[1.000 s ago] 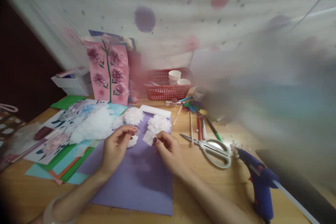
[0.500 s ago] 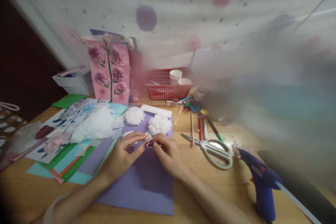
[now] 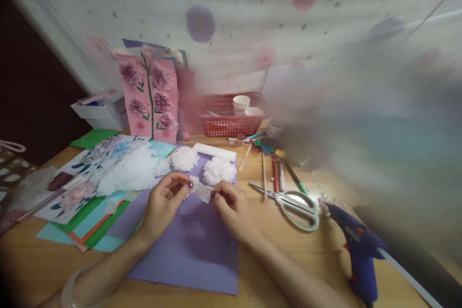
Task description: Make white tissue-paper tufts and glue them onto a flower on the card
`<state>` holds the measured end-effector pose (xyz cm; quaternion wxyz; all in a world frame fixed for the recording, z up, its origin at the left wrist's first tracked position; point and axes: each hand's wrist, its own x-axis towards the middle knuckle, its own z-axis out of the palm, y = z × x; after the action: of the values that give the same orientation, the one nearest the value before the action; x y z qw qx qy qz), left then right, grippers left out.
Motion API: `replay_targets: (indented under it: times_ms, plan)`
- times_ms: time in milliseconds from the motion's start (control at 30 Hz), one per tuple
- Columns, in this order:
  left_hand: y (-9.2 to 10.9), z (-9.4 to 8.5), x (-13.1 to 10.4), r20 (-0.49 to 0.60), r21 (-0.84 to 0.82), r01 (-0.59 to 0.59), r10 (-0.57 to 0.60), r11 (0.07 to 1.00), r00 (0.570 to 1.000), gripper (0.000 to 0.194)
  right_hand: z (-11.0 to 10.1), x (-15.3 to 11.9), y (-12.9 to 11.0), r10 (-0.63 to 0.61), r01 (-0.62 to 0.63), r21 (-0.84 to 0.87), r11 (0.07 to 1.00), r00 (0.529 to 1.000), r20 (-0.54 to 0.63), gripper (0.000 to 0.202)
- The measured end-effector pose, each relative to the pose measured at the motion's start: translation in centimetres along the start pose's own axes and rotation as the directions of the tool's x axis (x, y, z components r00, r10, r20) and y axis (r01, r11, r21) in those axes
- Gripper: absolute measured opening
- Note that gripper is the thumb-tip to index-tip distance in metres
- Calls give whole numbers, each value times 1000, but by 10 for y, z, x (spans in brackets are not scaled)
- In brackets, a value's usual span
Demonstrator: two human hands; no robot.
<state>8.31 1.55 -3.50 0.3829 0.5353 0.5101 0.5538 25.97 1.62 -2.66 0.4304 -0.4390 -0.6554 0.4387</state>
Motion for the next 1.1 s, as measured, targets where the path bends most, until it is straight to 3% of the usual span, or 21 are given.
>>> replay_targets:
  times_ms: [233,300,433,633,900,1100]
  plan:
    - [-4,-4,2,-71,9,-38,38,999,997,2,0,1,4,15,-13,62,998,999,-42,22]
    - [-2,-4,2,-69,49,-70,73,996,995,8,0,1,5,32,-28,79,996,998,-50,22]
    - [10,-1,-5,71,137,-162,154,977,986,21,2,0,5,57,-55,102,993,998,-17,21]
    - [18,4,-16,227,212,-227,178,950,957,22,3,-2,3,-23,9,131,991,995,100,28]
    - [14,4,-9,262,210,-243,185,947,947,24,2,-3,4,-45,20,202,979,992,119,29]
    - [15,4,-9,175,193,-207,174,959,969,15,3,-3,3,-26,11,134,991,994,108,28]
